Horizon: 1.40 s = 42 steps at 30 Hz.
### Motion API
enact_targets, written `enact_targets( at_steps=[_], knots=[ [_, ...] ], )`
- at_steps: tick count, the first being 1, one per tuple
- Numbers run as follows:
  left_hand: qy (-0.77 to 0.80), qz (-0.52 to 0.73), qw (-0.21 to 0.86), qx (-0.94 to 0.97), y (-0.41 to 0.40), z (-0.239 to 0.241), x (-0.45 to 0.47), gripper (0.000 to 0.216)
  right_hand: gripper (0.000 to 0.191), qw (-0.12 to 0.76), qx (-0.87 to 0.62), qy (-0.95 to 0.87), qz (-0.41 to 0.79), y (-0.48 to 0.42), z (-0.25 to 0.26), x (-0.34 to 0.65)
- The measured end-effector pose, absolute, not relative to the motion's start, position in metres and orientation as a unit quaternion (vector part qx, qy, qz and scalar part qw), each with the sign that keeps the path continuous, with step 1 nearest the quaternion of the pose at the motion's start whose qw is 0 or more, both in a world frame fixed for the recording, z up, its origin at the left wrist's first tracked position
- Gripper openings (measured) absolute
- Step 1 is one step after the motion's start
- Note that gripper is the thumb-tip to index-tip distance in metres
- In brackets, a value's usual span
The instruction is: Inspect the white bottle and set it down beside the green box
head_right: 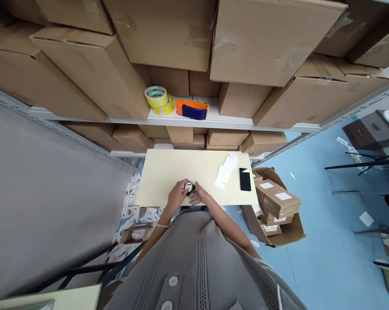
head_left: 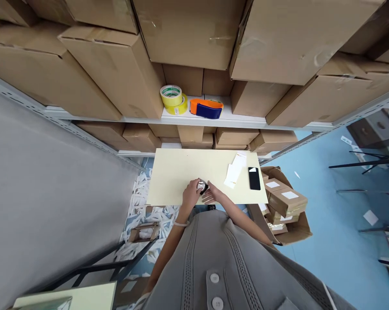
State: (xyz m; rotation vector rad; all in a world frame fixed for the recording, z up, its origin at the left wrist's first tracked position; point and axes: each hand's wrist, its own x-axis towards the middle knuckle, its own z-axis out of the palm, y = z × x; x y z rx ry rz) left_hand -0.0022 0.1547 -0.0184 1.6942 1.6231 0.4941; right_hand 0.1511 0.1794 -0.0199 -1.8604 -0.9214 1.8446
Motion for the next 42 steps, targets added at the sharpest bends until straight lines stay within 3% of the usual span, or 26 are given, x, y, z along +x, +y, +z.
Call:
enact_targets(
  at_steps=[3, 7, 10, 14, 22, 34, 42],
  knots=[
    [0.599, 0.222, 0.396, 0.66, 0.154, -0.025, -0.008, 0.043, 0.037, 0.127, -0.724, -0.489, 0.47, 0.174, -0.006, 0.165],
    [0.558, 0.251, 0.417, 0.672, 0.148, -0.031, -0.017, 0.064, 0.03, 0.14, -0.617, -0.716, 0.297, 0.168, 0.009, 0.167],
    [0.569, 0.227, 0.408, 0.677, 0.144, -0.031, -0.016, 0.081, 0.042, 0.071, -0.579, -0.776, 0.237, 0.166, 0.011, 0.153],
    [0.594, 0.199, 0.392, 0.674, 0.145, -0.029, -0.008, 0.084, 0.063, -0.001, -0.569, -0.798, 0.198, 0.172, 0.004, 0.127],
    [0.625, 0.196, 0.364, 0.663, 0.154, -0.03, 0.001, 0.086, 0.066, -0.127, -0.49, -0.857, 0.095, 0.201, 0.01, 0.1],
    [0.626, 0.251, 0.315, 0.667, 0.164, 0.011, -0.003, 0.082, 0.059, -0.029, -0.436, -0.897, 0.061, 0.208, 0.067, 0.121],
    [0.606, 0.248, 0.245, 0.715, 0.176, 0.032, -0.001, 0.073, 0.057, 0.015, -0.544, -0.828, 0.134, 0.211, 0.086, 0.137]
  ],
)
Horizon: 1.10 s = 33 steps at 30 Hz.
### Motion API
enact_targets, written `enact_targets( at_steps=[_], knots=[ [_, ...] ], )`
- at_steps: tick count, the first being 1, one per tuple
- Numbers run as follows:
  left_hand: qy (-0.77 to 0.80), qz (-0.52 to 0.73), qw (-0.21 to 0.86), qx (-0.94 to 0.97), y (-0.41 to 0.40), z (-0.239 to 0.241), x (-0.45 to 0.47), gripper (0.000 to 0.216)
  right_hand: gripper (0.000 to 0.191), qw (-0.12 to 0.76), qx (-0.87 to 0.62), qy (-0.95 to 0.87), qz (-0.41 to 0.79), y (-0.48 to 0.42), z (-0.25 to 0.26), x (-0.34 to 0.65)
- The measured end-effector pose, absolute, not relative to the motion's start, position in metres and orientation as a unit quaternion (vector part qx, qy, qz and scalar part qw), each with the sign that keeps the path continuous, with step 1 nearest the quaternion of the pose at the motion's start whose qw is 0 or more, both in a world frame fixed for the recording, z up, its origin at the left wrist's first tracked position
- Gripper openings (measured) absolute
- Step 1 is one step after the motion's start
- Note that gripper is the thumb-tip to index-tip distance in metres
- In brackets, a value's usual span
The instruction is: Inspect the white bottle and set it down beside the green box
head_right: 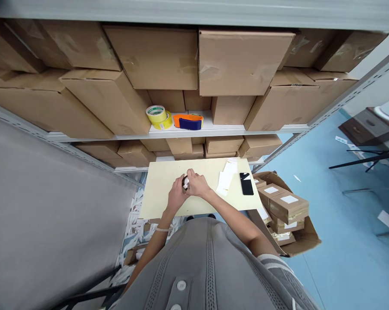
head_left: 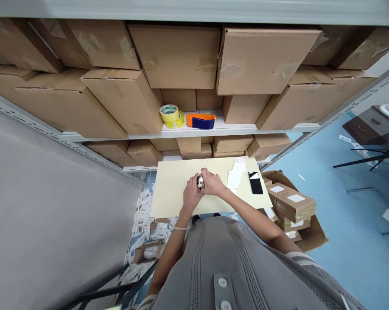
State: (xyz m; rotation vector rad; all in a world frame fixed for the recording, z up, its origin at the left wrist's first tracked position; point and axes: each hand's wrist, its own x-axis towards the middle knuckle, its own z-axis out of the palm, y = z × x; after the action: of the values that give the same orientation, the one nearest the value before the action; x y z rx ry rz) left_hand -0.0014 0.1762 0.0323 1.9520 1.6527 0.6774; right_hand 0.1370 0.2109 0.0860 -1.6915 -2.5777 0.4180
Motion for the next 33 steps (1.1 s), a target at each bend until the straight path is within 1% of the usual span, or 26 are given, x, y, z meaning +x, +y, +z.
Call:
enact_targets(
  at_steps=[3, 7, 9, 15, 18, 22, 25, 28, 33],
  knots=[
    [0.59, 0.259, 0.244, 0.725, 0.173, 0.027, -0.006, 0.067, 0.054, 0.01, -0.588, -0.795, 0.15, 0.21, 0.078, 0.14],
    [0.575, 0.229, 0.255, 0.743, 0.17, 0.017, -0.011, 0.039, 0.052, -0.005, -0.62, -0.767, 0.165, 0.207, 0.063, 0.141],
    [0.576, 0.214, 0.255, 0.746, 0.169, 0.012, -0.012, 0.033, 0.053, -0.01, -0.627, -0.761, 0.168, 0.205, 0.056, 0.14],
    [0.585, 0.185, 0.274, 0.741, 0.169, -0.001, -0.009, 0.032, 0.05, -0.005, -0.634, -0.754, 0.172, 0.199, 0.041, 0.14],
    [0.588, 0.16, 0.288, 0.739, 0.169, -0.003, -0.008, 0.034, 0.052, 0.005, -0.616, -0.769, 0.171, 0.194, 0.036, 0.142],
    [0.595, 0.133, 0.25, 0.752, 0.168, -0.004, -0.007, 0.041, 0.056, 0.049, -0.584, -0.792, 0.174, 0.185, 0.034, 0.145],
    [0.593, 0.137, 0.225, 0.761, 0.165, -0.004, -0.006, 0.042, 0.054, 0.101, -0.537, -0.822, 0.161, 0.181, 0.038, 0.146],
    [0.601, 0.143, 0.222, 0.755, 0.165, -0.004, -0.009, 0.037, 0.05, 0.141, -0.515, -0.832, 0.152, 0.178, 0.052, 0.144],
    [0.621, 0.16, 0.236, 0.73, 0.174, -0.003, -0.018, 0.023, 0.054, 0.174, -0.518, -0.811, 0.21, 0.173, 0.102, 0.143]
  ],
)
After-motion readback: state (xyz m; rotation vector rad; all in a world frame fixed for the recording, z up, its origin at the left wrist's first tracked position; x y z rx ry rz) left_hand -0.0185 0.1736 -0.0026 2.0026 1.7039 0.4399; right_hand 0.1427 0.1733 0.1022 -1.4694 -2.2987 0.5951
